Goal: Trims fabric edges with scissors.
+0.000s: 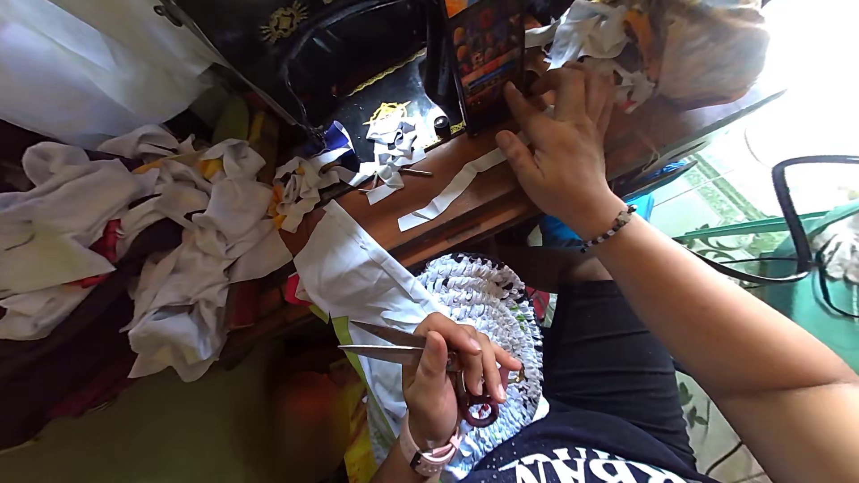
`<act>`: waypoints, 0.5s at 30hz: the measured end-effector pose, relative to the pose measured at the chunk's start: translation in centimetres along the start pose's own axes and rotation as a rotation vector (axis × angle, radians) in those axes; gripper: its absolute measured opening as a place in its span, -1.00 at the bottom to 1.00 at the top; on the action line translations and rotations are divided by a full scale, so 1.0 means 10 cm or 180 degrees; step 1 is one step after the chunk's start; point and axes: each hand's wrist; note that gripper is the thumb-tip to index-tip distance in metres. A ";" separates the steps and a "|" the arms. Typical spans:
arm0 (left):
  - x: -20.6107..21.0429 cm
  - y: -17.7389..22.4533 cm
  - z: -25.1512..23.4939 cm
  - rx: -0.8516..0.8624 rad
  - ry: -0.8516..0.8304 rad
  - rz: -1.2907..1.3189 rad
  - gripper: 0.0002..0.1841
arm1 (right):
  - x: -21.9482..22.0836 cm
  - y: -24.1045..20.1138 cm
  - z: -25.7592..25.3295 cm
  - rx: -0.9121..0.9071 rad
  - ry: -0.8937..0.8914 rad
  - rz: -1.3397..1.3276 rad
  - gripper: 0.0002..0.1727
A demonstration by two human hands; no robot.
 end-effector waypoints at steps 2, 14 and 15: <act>0.00 0.00 0.00 0.0006 -0.0004 -0.0010 -0.59 | 0.01 -0.01 -0.01 0.0012 -0.0041 0.0068 -0.33; 0.00 0.00 0.00 0.0005 0.0004 0.0022 -0.58 | 0.02 0.01 0.01 -0.0072 0.0041 -0.0022 -0.41; 0.00 0.00 0.00 0.0002 0.0005 0.0030 -0.58 | 0.01 0.01 0.00 -0.0076 0.0024 -0.0016 -0.41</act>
Point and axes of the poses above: each hand's wrist, its own z-axis away from the middle knuckle, its own x-axis out of the palm, y = z × x, and after that the axes turned 6 degrees about x, right-handed
